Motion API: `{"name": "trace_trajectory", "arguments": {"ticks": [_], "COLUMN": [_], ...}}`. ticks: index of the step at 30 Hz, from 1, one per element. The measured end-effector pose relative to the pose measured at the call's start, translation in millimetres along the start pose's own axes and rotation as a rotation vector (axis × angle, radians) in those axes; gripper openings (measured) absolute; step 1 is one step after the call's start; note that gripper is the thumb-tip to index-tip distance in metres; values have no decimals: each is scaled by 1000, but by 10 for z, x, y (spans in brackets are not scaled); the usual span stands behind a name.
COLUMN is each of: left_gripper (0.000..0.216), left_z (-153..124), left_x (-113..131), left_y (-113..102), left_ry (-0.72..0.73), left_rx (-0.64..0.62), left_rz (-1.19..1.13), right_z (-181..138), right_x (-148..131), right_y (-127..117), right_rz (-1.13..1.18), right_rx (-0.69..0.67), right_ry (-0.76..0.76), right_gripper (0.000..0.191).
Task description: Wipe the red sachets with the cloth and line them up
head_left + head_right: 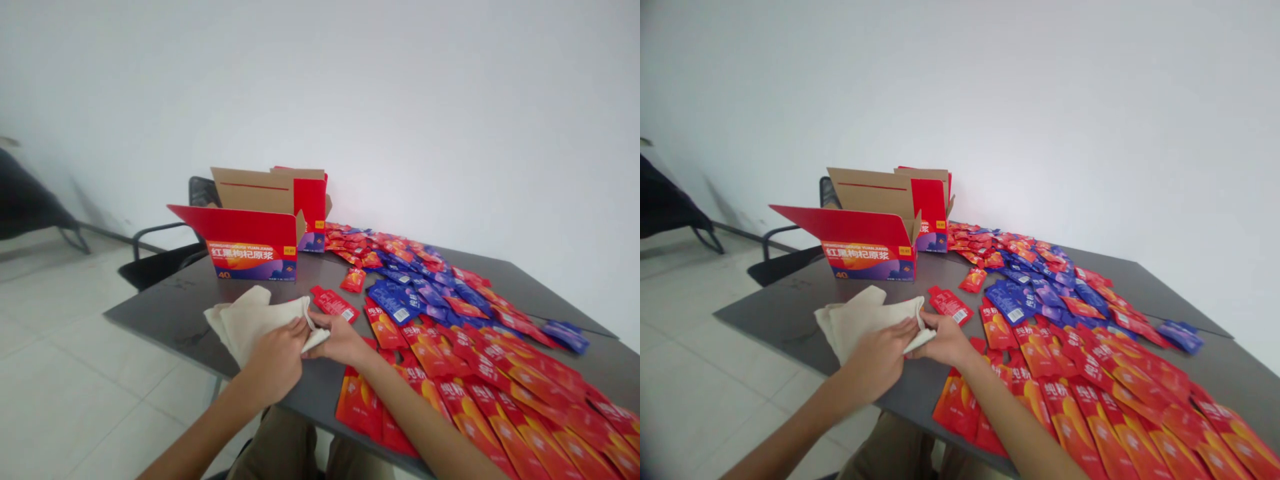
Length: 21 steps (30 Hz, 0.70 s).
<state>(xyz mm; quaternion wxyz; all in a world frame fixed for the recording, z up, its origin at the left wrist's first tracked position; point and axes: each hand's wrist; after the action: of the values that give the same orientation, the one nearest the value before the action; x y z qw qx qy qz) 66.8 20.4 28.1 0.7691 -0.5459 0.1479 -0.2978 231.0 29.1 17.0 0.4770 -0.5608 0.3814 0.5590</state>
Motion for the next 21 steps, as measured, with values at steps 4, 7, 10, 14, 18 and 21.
{"name": "trace_trajectory", "arguments": {"ticks": [4, 7, 10, 14, 18, 21], "left_gripper": [49, 46, 50, 51, 44, 46], "left_z": [91, 191, 110, 16, 162, 162], "left_x": [-68, -127, -68, -25, -246, -491], "left_y": [-34, -34, -16, -23, -114, -242], "left_ry": [-93, -172, -98, -68, -217, -283], "left_rx": [-26, -33, -21, -12, -2, 45], "left_rz": [34, 74, 39, 1, 70, 119], "right_z": [7, 8, 4, 0, 5, 20], "right_x": [29, 41, 32, 22, 58, 104], "right_y": [-6, -17, -18, -11, -16, -42], "right_rz": [5, 19, 7, -8, 3, -2], "right_rx": [5, 2, 0, -12, -8, -15], "right_ry": [5, 1, 2, -2, -31, -4], "right_gripper": [59, 55, 56, 59, 60, 66]}}
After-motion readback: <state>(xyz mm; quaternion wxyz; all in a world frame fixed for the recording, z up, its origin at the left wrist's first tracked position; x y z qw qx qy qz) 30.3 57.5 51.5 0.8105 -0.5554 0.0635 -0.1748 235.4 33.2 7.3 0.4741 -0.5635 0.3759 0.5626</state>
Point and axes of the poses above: each hand's wrist, its own z-axis towards the middle knuckle, its own y-axis out of the palm, x = y × z, and after that the axes turned 11 degrees about x, right-handed
